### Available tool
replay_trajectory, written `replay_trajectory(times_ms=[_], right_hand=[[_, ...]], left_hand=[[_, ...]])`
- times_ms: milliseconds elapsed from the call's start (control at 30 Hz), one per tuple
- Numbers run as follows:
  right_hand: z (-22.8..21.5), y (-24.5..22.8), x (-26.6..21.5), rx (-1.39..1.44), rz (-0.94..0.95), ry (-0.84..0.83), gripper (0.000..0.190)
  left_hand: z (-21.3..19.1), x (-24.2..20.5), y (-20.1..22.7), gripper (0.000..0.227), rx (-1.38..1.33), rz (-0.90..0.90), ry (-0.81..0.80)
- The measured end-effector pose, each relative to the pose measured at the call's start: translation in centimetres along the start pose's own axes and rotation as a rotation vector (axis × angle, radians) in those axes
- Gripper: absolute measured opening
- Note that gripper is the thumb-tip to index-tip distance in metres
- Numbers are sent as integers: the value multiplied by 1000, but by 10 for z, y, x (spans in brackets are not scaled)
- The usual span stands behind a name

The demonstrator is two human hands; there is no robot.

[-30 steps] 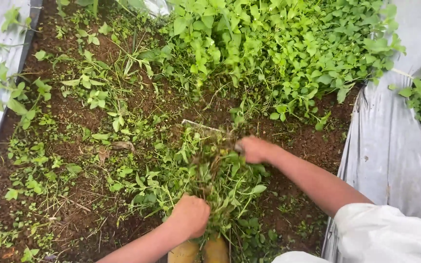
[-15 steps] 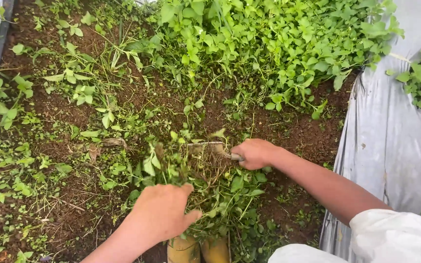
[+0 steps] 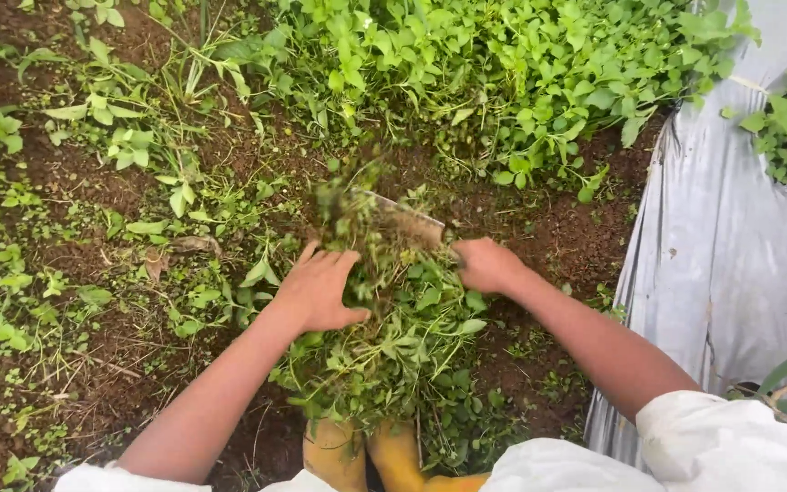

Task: Using a hand trowel and hands to remove weeds from a vegetable garden bed next to scallion plants.

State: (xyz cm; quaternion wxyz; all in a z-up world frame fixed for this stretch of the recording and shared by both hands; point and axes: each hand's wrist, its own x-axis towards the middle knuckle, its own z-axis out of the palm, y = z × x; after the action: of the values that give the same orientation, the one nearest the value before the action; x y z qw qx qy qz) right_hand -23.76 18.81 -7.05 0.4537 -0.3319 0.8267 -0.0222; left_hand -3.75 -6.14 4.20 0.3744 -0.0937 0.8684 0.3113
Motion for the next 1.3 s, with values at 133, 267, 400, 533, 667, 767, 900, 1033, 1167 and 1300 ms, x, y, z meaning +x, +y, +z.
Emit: replay_trajectory(times_ms=[133,267,400,533,667,767,900,1033,1167,1300], right_hand=[[-11,-1,9,265,75,260,51],[14,2,-6,233,11,94,35],[6,49,30,145,-121,59,24],[5,-11,27,462,77,267,40],[-24,-55,-9,-164,1,-187,36],[-37,-39,17,-61,-24,-7,18],[-37,-88,-11,57,157,-125,19],[-30,-62,-16,-101,-31,-265,41],[-26,-57,-11,239,115,-18,21],[10,-61,-37,149,208,-224,19]], left_hand=[[39,-9,-5,78,26,-22,-24],[55,-25,1,60,48,-22,-83],[91,-26,-22,16,-111,33,-57],[110,-38,-17,8,-234,92,-17],[119,-58,-3,18,-265,36,-214],[113,-61,9,18,-287,36,-323],[87,-71,32,3,-198,51,-376],[94,-66,18,27,-218,425,199],[92,-57,14,25,-162,627,682],[82,-38,7,12,-210,779,1292]])
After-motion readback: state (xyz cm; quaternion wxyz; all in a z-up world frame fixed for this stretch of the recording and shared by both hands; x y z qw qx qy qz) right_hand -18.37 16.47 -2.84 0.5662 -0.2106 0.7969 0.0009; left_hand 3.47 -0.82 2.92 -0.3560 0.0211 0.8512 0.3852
